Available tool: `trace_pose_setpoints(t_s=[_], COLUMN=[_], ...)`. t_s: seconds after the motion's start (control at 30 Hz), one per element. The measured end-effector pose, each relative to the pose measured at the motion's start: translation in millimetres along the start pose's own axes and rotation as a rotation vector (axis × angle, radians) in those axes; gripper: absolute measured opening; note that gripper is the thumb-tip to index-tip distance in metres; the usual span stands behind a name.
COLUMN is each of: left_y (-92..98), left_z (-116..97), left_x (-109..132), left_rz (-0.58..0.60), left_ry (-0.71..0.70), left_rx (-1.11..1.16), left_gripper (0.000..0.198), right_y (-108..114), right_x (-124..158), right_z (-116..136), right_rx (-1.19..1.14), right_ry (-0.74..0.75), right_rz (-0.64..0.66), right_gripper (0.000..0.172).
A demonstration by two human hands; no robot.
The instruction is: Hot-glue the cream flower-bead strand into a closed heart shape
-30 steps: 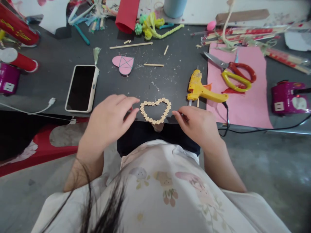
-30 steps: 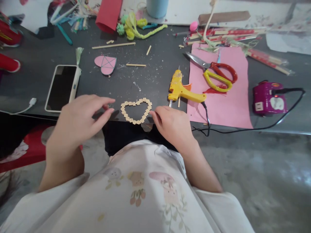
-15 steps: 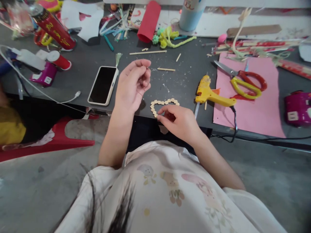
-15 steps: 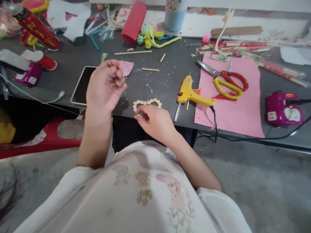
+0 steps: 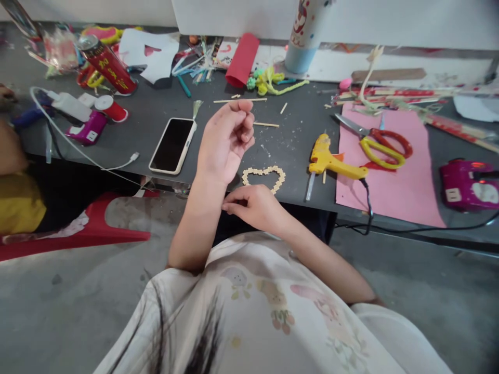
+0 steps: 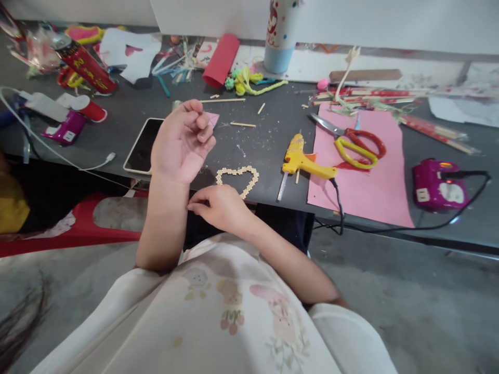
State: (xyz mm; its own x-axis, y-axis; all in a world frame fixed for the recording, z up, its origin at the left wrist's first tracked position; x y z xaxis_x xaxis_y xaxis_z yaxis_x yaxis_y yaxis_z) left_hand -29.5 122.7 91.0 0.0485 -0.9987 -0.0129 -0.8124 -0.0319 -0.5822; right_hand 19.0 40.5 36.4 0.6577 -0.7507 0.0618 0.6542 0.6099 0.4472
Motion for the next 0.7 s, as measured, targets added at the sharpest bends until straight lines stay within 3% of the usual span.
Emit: trace_pose_setpoints(t_s=[0.17,0.3,0.43,0.5,0.7], left_y=[15.3,40.6,73.6,84.1,103.2], left_z=[-13,-31,-38,-39,-34], left_x=[-2,3,14,19,25], left_rz=[-0.079,-0.136,-0.225,-0.237,-0.202], left_ry=[-0.09,-0.197,-0.188,-0.153,-0.043], left_rx=[-0.162,-0.269,-0.484,-0.676,-0.895], left_gripper=[0.021,0.012,0.007,0.007,0.009], right_y=[20,78,143,169,220], right_x=[4,8,7,3,-18], right_z=[7,5,-4,-14,-50], right_rx=[0.09,0.234,0.559,0.714,0.934], right_ry=[-0.01,-0.06,-0.151,-0.219,-0.443], right_rz=[-0.057,-0.247,-0.427,-0.476,-0.462], right_gripper=[0.012,0.013,0.015,0.018,0.025])
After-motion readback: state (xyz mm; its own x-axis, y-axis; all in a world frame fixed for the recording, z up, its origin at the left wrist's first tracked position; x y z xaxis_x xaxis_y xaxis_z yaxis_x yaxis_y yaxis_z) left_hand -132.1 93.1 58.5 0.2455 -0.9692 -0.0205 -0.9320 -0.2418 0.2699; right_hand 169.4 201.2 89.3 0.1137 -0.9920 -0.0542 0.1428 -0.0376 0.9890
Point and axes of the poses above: each hand's wrist, its own x-axis away from the middle knuckle, its own y-axis out of the back of the hand, z = x × y, the point moved 10 cm from there along -x, towards the middle knuckle, and after that the axes turned 1 degree about -y, right-handed, at the moved point
